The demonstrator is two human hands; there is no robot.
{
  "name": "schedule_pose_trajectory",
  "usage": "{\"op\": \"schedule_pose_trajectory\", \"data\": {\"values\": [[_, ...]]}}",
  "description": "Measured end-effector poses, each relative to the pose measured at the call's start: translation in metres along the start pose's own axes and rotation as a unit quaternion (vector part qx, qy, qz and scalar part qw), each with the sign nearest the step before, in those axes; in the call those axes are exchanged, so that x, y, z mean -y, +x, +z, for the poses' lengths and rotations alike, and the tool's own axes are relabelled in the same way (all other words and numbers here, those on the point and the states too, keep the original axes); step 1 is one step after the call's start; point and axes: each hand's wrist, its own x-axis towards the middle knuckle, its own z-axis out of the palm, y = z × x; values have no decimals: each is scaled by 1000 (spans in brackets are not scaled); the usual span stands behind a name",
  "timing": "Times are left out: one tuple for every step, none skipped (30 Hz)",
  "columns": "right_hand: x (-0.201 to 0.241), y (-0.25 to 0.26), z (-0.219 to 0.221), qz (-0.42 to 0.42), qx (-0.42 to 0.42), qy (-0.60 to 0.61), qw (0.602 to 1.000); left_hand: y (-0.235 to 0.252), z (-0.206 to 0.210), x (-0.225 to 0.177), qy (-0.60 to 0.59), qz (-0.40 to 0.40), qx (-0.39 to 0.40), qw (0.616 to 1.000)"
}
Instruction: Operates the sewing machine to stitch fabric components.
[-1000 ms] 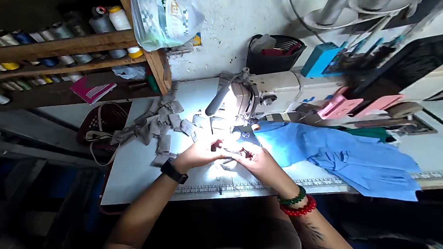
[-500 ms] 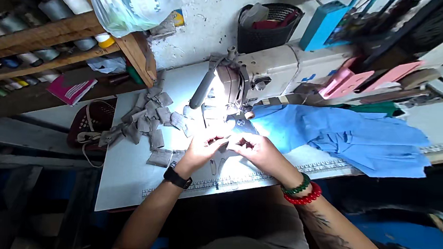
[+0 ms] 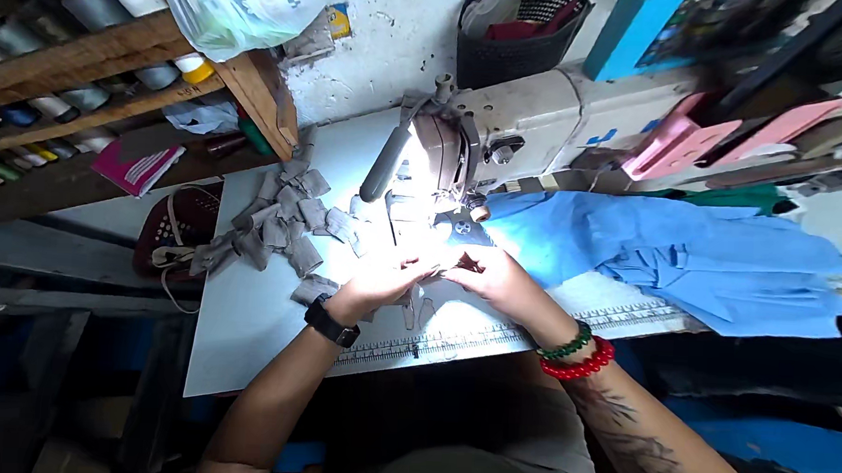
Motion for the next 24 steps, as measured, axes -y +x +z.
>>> {"op": "schedule_pose_trajectory", "data": {"values": [[-1, 1, 1, 3, -2, -4, 1000, 0, 1, -1, 15, -1, -18, 1000], [-1, 2, 1, 5, -2, -11, 1000, 0, 1, -2, 28, -4, -32, 999], [-2, 3, 1, 7, 1, -16, 1000, 1, 1, -2, 41, -10, -45, 998], [-2, 5, 1, 12, 7, -22, 1000, 4, 1, 0, 52, -13, -56, 997], [-1, 6, 0, 23, 15, -39, 999, 6, 0, 0, 67, -20, -64, 995], [0, 6, -2, 33, 18, -71, 997, 9, -1, 1, 91, -24, -68, 993], [-1, 5, -3, 37, 10, -123, 992, 14, -2, 4, 119, -21, -75, 990], [-1, 3, -4, 33, -9, -182, 983, 19, -3, 8, 155, -9, -90, 984], [-2, 0, -3, 24, -26, -232, 972, 23, -4, 10, 189, -1, -106, 976], [-4, -4, -1, 9, -41, -275, 961, 27, -6, 11, 219, 1, -119, 968], [-6, -8, 1, -10, -54, -310, 949, 30, -7, 11, 242, -3, -129, 962], [-8, -11, 3, -24, -63, -336, 940, 33, -8, 10, 252, -10, -136, 958], [-9, -14, 5, -36, -68, -356, 931, 35, -8, 10, 252, -16, -142, 957], [-10, -15, 8, -47, -73, -375, 923, 38, -9, 10, 247, -22, -147, 958], [-10, -15, 9, -58, -77, -389, 916, 40, -9, 10, 247, -26, -150, 957], [-10, -15, 10, -72, -80, -399, 911, 42, -8, 9, 249, -27, -153, 956], [-11, -14, 11, -84, -82, -406, 906, 43, -8, 9, 247, -27, -160, 955], [-11, -12, 12, -89, -80, -415, 902, 45, -8, 8, 238, -26, -167, 956], [-12, -11, 12, -90, -75, -424, 898, 45, -8, 6, 232, -27, -170, 957], [-11, -10, 11, -91, -71, -431, 895, 44, -8, 3, 230, -27, -172, 958], [-11, -8, 11, -94, -70, -436, 892, 45, -8, 2, 231, -26, -173, 957], [-11, -7, 11, -100, -71, -441, 889, 45, -9, 1, 236, -28, -174, 956], [-11, -6, 11, -101, -71, -445, 887, 45, -9, -1, 241, -31, -173, 955], [-11, -6, 10, -101, -69, -449, 885, 46, -9, -2, 245, -33, -172, 954]]}}
